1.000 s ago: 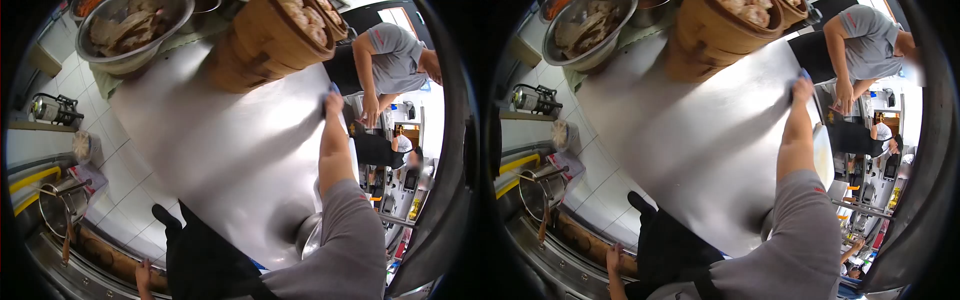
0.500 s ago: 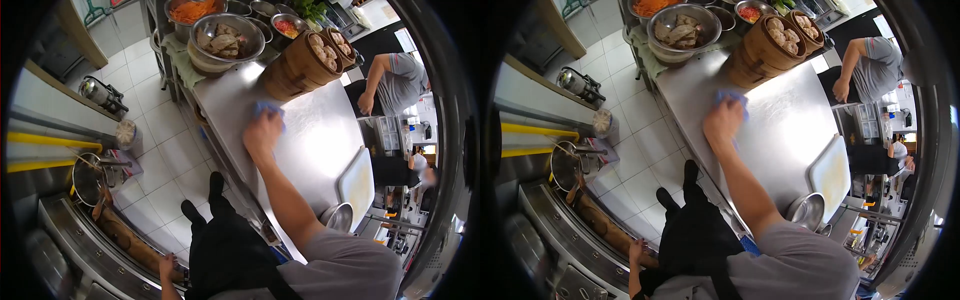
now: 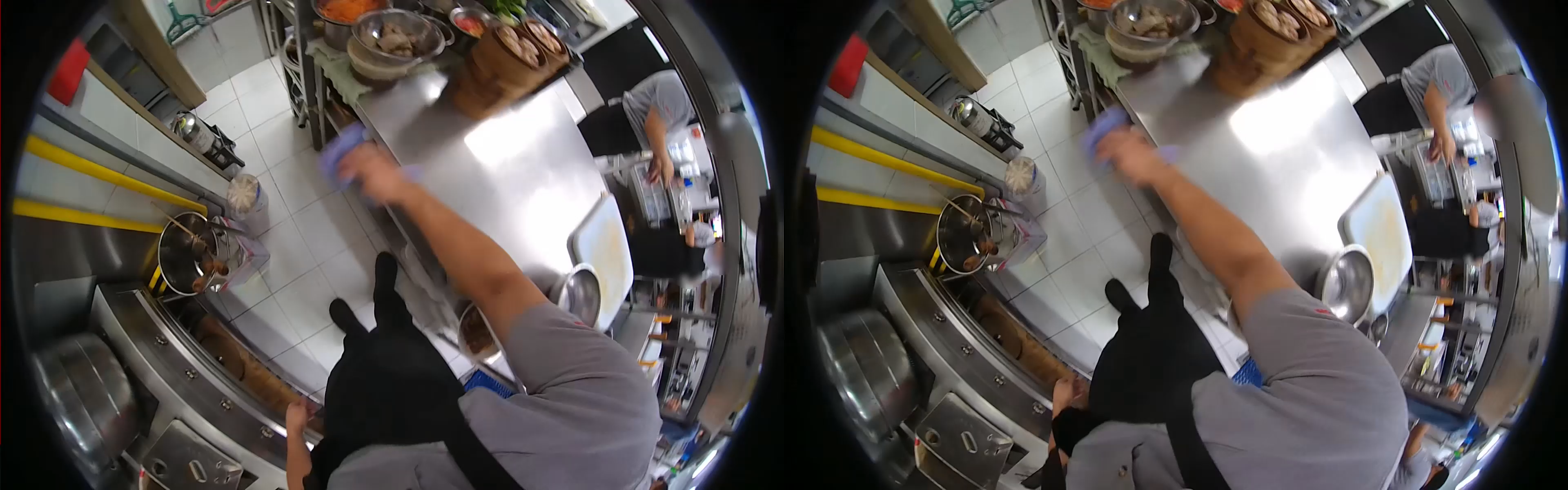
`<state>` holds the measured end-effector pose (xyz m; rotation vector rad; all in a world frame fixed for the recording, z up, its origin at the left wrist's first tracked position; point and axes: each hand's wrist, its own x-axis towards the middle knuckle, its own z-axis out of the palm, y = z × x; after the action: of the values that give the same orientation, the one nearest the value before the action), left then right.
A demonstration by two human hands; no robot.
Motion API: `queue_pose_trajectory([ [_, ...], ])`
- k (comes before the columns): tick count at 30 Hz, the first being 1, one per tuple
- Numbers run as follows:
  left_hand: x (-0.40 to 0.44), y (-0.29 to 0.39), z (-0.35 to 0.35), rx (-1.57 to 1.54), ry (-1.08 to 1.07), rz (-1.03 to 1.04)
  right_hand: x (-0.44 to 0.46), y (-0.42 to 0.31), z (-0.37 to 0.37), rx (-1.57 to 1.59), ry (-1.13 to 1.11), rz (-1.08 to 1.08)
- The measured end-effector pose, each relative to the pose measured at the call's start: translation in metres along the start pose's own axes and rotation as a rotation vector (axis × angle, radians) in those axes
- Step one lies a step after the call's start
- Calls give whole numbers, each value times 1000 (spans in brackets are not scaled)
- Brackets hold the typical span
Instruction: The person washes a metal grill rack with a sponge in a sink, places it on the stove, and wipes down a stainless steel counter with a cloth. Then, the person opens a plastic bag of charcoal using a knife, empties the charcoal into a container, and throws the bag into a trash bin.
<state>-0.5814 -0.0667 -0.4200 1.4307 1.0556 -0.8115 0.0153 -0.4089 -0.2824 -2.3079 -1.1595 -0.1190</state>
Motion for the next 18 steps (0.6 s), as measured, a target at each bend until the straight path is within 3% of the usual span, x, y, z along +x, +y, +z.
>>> queue_pose_trajectory([
  [1, 3, -2, -4, 155, -100, 62, -7, -54, 25, 267, -129, -191],
  [2, 5, 0, -6, 116, -107, -21, -13, -121, 25, 316, -256, -160],
  [5, 6, 24, -7, 83, -128, -187, -30, -207, 10, 241, -104, -130],
  [7, 3, 38, -10, 18, -126, -82, -37, -210, -15, -82, 217, 169],
  [9, 8, 48, -17, 90, -75, -112, -37, -159, -35, -522, 393, 540],
  [11, 16, 59, -24, 92, -59, -105, -51, -100, -53, -632, 482, 824],
  [12, 32, 54, -35, 241, -157, 150, -72, -69, -45, -665, 500, 846],
  [14, 34, 50, -44, 247, -180, 192, -104, -52, -35, -595, 398, 802],
  [15, 36, 64, -36, 107, -129, -1, -124, -52, -50, -522, 287, 739],
  [18, 68, 71, -35, 280, -181, 84, -219, -105, -60, -846, 130, 670],
])
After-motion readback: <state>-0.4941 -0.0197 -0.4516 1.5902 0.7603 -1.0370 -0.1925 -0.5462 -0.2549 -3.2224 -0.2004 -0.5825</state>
